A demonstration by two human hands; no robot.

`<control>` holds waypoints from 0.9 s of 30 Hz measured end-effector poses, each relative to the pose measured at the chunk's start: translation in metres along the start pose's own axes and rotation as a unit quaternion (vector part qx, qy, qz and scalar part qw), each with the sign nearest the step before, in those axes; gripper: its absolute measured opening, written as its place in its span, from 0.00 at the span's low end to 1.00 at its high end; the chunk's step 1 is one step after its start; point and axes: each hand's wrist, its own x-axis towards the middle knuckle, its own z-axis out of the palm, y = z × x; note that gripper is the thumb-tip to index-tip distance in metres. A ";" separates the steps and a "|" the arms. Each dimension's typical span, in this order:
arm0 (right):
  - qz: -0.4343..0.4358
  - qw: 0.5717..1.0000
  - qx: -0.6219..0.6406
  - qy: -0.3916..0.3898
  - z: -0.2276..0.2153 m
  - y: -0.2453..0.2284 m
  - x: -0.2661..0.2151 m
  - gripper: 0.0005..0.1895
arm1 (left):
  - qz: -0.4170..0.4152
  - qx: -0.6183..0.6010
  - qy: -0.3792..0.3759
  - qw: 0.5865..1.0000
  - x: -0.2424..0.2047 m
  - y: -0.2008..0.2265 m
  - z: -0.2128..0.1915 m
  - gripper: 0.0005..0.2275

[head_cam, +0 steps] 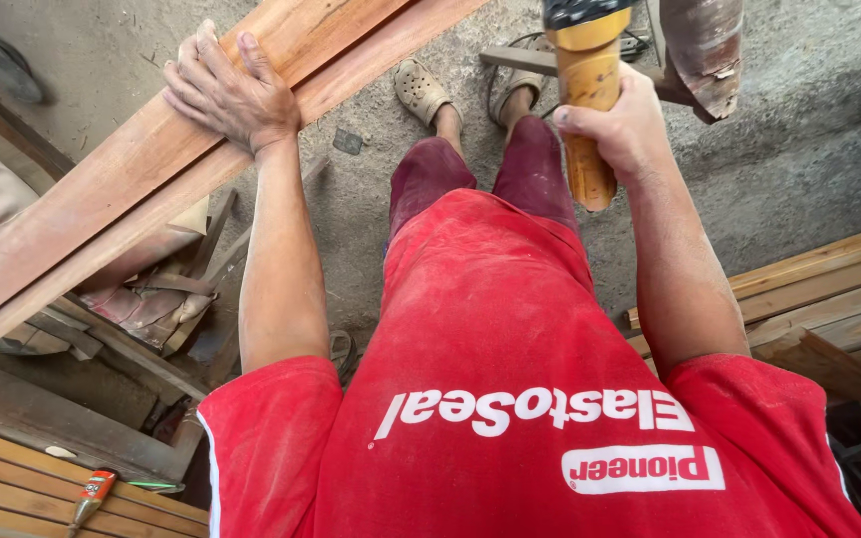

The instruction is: The person uses an angle grinder with a sanding disc to smooth the surface of a long wooden plank resting on a metal stand. They hold the plank with one hand and guide the tool with the other, moving along the length of the wood. The person occasionally repositions the plank and continues sanding different sections.

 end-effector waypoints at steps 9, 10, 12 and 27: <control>0.017 0.998 -0.047 -0.039 0.023 -0.001 -0.002 0.30 | -0.002 0.018 -0.031 0.999 0.000 -0.004 -0.001 0.22; -0.002 0.996 -0.058 -0.065 0.025 0.001 -0.001 0.29 | 0.004 0.018 -0.016 1.000 0.001 -0.003 -0.001 0.22; -0.021 0.992 -0.081 -0.095 0.025 0.007 -0.001 0.28 | 0.016 0.025 0.008 1.000 -0.003 -0.008 -0.006 0.22; 0.004 0.996 0.046 0.077 -0.098 -0.023 0.029 0.34 | -0.007 -0.010 -0.020 1.000 -0.001 0.002 -0.017 0.21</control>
